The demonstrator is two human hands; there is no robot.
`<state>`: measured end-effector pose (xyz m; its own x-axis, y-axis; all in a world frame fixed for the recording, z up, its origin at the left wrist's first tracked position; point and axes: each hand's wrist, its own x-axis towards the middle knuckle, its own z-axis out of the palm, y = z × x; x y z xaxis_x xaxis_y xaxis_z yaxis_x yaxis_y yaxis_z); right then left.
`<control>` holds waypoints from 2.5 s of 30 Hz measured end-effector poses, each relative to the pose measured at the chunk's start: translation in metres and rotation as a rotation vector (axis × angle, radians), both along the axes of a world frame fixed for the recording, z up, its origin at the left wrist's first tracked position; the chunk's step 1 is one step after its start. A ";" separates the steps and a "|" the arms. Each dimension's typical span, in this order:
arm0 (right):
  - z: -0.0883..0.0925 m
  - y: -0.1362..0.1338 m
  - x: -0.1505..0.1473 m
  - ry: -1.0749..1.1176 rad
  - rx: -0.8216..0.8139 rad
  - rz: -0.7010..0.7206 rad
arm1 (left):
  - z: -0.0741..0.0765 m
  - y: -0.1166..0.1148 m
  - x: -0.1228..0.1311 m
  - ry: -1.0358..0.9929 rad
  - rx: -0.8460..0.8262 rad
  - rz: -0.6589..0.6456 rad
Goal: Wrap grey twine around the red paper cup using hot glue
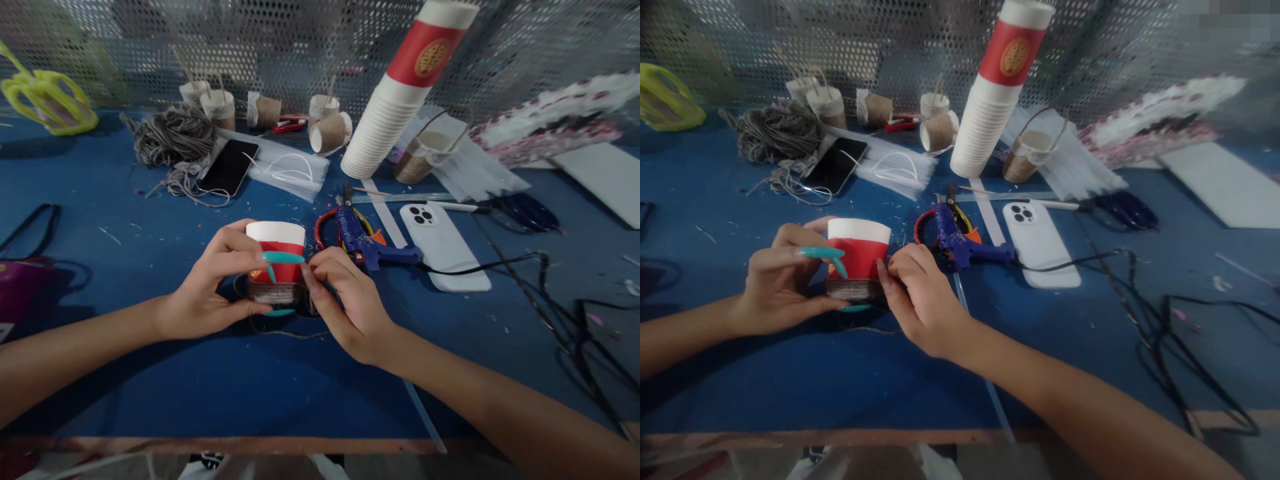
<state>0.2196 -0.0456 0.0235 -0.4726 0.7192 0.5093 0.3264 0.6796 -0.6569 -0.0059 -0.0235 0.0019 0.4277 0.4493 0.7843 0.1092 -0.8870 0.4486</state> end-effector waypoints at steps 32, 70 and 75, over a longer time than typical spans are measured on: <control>0.004 -0.001 -0.002 0.026 -0.113 -0.004 | 0.004 -0.005 -0.001 0.253 -0.243 0.043; 0.017 -0.017 -0.006 -0.213 0.272 0.218 | -0.007 -0.005 0.006 0.017 -0.248 0.379; 0.021 -0.018 0.001 -0.317 0.599 0.287 | -0.014 -0.003 0.010 -0.111 -0.269 0.295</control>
<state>0.2207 -0.0632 0.0447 -0.7901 0.1868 0.5838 0.1945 0.9796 -0.0502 0.0037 -0.0262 -0.0118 0.1693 0.7352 0.6564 0.2786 -0.6745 0.6837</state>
